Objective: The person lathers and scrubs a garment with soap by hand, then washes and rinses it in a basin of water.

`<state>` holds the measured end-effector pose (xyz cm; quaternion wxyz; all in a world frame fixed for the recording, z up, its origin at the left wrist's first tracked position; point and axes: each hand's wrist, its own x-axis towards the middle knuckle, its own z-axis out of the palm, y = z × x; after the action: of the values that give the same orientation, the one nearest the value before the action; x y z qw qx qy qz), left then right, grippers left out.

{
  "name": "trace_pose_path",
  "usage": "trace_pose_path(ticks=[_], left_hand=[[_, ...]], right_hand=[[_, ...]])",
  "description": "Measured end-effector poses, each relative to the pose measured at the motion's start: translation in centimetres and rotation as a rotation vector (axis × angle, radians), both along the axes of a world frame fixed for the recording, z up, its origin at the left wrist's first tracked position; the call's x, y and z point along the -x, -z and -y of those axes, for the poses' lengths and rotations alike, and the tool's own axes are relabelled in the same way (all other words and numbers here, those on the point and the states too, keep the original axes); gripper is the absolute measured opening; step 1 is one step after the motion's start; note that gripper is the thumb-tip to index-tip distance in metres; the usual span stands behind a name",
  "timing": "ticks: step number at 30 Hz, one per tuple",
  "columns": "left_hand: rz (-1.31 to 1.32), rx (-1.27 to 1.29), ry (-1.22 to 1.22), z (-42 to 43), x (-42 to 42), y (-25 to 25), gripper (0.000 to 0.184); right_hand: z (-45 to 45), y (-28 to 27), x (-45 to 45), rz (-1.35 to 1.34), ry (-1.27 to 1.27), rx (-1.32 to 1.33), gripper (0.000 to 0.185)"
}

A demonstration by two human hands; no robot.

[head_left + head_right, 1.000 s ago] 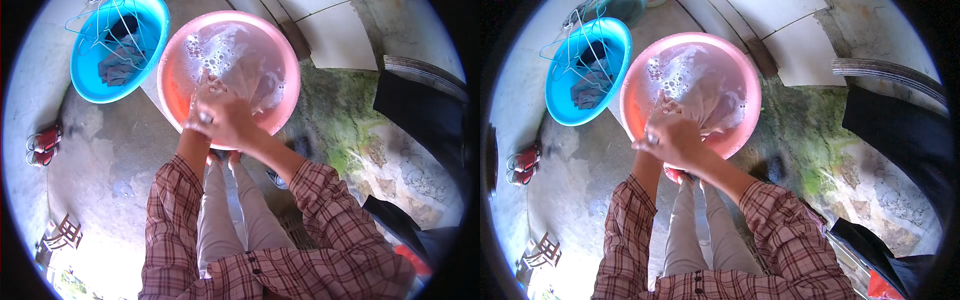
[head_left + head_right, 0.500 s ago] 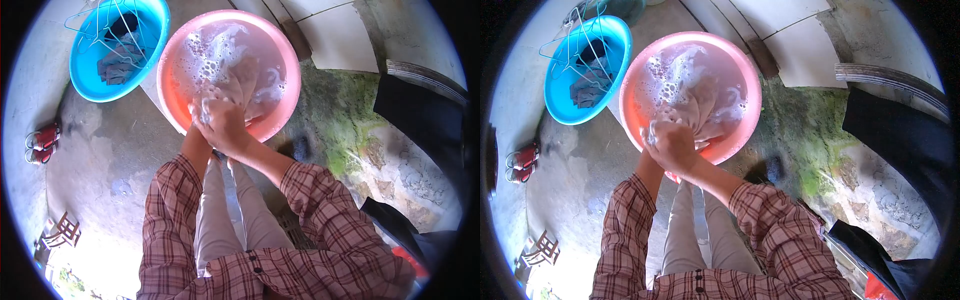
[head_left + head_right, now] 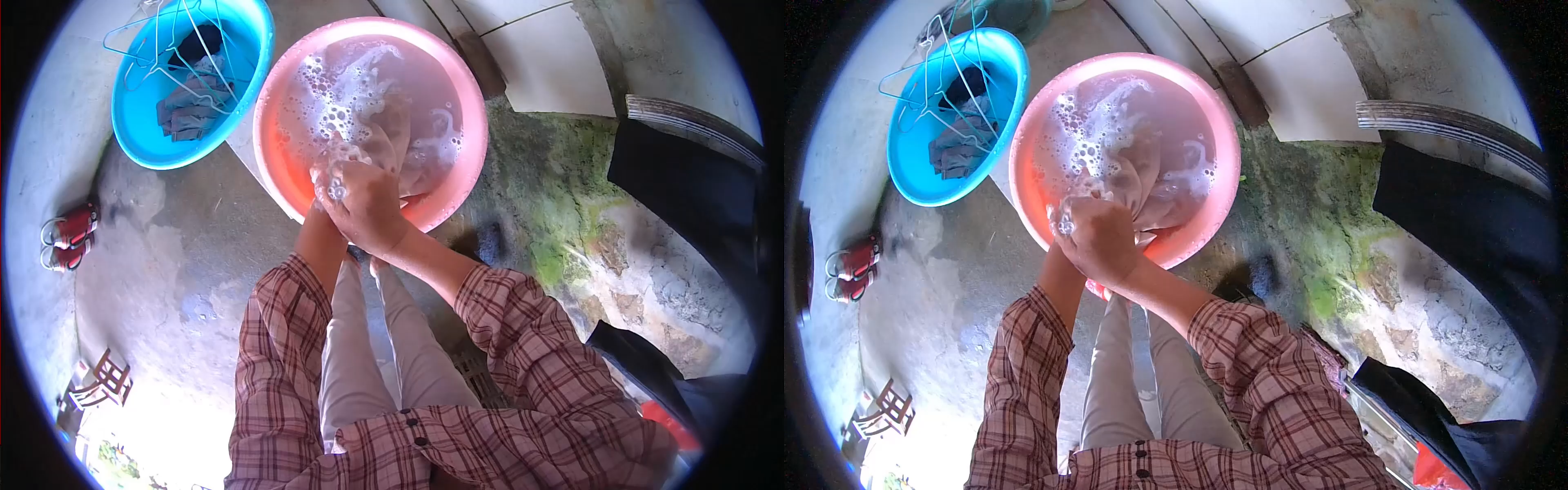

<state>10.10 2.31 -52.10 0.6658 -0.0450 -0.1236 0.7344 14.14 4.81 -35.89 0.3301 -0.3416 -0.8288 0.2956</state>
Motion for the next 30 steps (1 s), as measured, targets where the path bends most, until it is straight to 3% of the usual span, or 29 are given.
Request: trace_pose_path(ticks=[3,4,5,7,8,9,10,13,15,16,18,20,21,22,23,26,29,30], left_hand=[[0.037,0.022,0.038,-0.4,-0.2,-1.5,0.031],[-0.054,0.178,0.063,-0.4,-0.3,-2.8,0.033],[-0.145,0.331,0.102,-0.4,-0.4,-4.0,0.034],[-0.543,0.926,0.185,-0.5,-0.1,-8.8,0.039],[-0.648,0.949,0.178,-0.6,0.1,-9.8,0.045],[-0.679,0.767,0.179,-0.2,0.6,-10.5,0.047],[-0.705,0.585,0.173,0.2,1.5,-11.4,0.049],[-0.999,0.733,0.483,-1.4,3.1,-14.9,0.049],[-1.542,0.681,0.681,-1.7,4.6,-11.4,0.043],[-1.604,0.796,0.375,-1.5,4.4,-11.2,0.033],[-1.082,0.695,0.308,-0.9,6.9,-10.0,0.024],[-0.664,0.579,0.162,0.1,8.9,-6.7,0.016],[-0.617,0.680,0.105,-0.3,8.2,-8.2,0.019],[-0.568,0.779,0.046,-1.0,6.9,-11.1,0.021],[-0.518,0.878,-0.014,-1.4,6.2,-12.7,0.024],[-0.668,0.894,-0.059,-1.3,5.1,-9.6,0.031],[-1.001,1.196,0.004,-2.1,2.8,-10.0,0.031],[-0.971,1.273,0.049,-2.7,2.4,-9.9,0.033]], right_hand=[[-1.9,2.6,-0.2,-0.032,0.106,-0.088,0.024],[-3.1,4.8,-0.4,0.074,0.217,0.126,0.024],[-4.8,6.3,-0.9,0.106,0.211,0.101,0.025],[-7.5,7.5,-1.2,0.125,0.222,0.020,0.027],[-8.3,7.7,-1.2,0.116,0.245,-0.033,0.027],[-8.6,7.7,-1.4,0.108,0.270,-0.086,0.027],[-8.8,7.4,-1.4,0.124,0.294,0.066,0.030],[-11.0,5.8,-2.4,0.064,0.155,0.837,0.034],[-11.9,3.7,-3.1,-0.064,0.067,1.051,0.034],[-11.9,2.7,-3.4,-0.112,-0.015,1.108,0.033],[-12.3,2.8,-5.0,-0.022,-0.270,1.135,0.029],[-13.2,3.3,-5.9,0.626,-0.324,0.788,0.034],[-13.8,3.6,-6.3,0.934,-0.340,0.586,0.038],[-14.3,5.9,-7.5,0.706,-0.327,0.844,0.041],[-14.0,5.6,-7.7,0.472,-0.241,0.927,0.038],[-11.8,3.5,-7.6,-0.352,-0.081,1.204,0.026],[-10.0,3.4,-6.1,-0.898,0.020,1.466,0.020],[-9.3,3.7,-5.3,-0.912,0.221,1.543,0.017]])
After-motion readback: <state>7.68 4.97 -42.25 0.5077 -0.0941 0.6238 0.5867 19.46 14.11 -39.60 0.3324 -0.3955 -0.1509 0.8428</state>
